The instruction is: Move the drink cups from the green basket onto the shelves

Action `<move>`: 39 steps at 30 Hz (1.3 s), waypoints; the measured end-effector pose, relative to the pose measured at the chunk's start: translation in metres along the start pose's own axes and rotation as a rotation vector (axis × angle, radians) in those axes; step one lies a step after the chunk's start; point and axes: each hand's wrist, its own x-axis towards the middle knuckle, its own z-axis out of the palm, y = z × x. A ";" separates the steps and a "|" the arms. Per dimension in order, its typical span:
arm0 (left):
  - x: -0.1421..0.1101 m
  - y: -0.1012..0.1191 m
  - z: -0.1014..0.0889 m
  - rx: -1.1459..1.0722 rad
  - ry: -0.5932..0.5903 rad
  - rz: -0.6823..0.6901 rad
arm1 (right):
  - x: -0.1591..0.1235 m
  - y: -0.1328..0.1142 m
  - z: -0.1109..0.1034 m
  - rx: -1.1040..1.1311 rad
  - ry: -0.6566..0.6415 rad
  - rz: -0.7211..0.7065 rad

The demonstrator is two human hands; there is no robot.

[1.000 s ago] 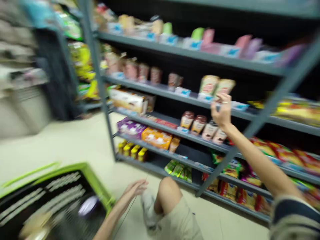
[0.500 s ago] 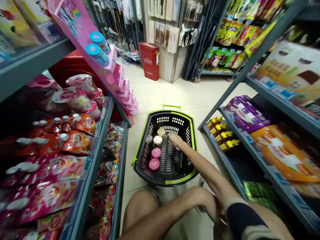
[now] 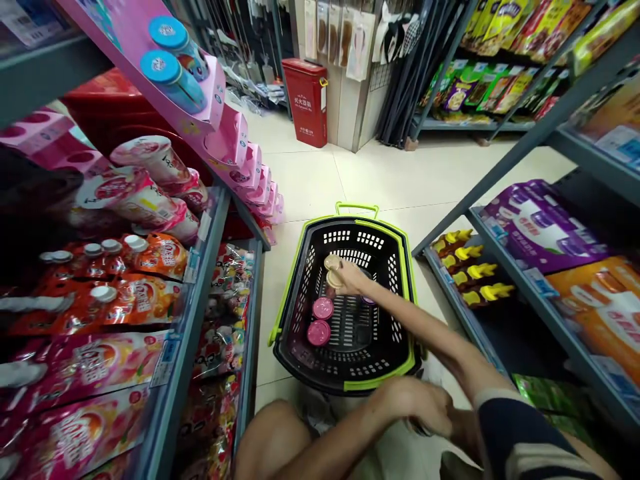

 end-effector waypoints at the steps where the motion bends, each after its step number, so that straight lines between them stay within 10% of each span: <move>1: -0.009 0.006 -0.013 0.003 0.027 -0.031 | -0.018 0.006 -0.022 0.106 0.047 0.021; 5: -0.055 0.041 -0.054 -0.302 0.311 0.200 | -0.115 0.022 -0.120 0.622 0.239 0.040; 9: -0.080 0.063 -0.064 -0.551 0.218 0.522 | -0.231 0.018 -0.188 0.913 0.500 0.105; 12: -0.071 0.051 -0.060 -0.500 0.036 0.388 | -0.300 0.013 -0.200 1.065 0.688 0.146; 15: -0.048 0.035 -0.059 -0.613 0.225 0.206 | -0.342 0.011 -0.185 1.208 0.856 0.146; 18: -0.031 0.036 -0.060 -0.954 0.469 0.260 | -0.359 0.008 -0.165 1.235 0.934 0.237; 24: -0.022 0.052 -0.054 -1.122 0.431 0.366 | -0.362 -0.007 -0.157 1.215 0.958 0.429; 34: -0.020 0.049 -0.058 -1.285 0.270 0.440 | -0.351 -0.015 -0.153 1.332 0.893 0.168; 39: -0.003 0.039 -0.054 -1.108 0.583 0.501 | -0.353 -0.012 -0.156 1.238 0.996 0.307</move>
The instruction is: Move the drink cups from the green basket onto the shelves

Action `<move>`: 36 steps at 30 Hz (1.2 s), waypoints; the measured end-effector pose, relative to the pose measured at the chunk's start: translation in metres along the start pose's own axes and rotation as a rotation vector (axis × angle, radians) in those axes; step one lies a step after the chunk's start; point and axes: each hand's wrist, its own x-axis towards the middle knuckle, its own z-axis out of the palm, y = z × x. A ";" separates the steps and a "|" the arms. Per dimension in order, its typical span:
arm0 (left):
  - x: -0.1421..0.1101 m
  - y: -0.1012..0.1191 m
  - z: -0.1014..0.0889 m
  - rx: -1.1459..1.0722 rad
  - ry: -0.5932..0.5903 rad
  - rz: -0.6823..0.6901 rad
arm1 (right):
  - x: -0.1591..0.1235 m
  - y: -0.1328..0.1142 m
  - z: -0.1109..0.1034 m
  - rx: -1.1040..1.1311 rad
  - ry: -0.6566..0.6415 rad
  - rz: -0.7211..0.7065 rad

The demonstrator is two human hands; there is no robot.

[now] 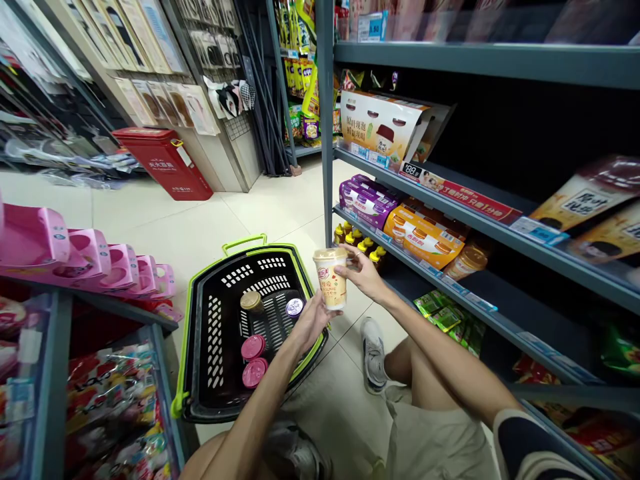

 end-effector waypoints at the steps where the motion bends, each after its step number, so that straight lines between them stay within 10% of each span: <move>1: 0.001 -0.004 -0.001 0.028 0.004 0.016 | 0.000 0.001 -0.001 -0.022 0.007 0.003; 36: 0.000 -0.004 0.004 -0.014 0.093 0.068 | 0.007 0.014 0.000 0.073 -0.001 0.086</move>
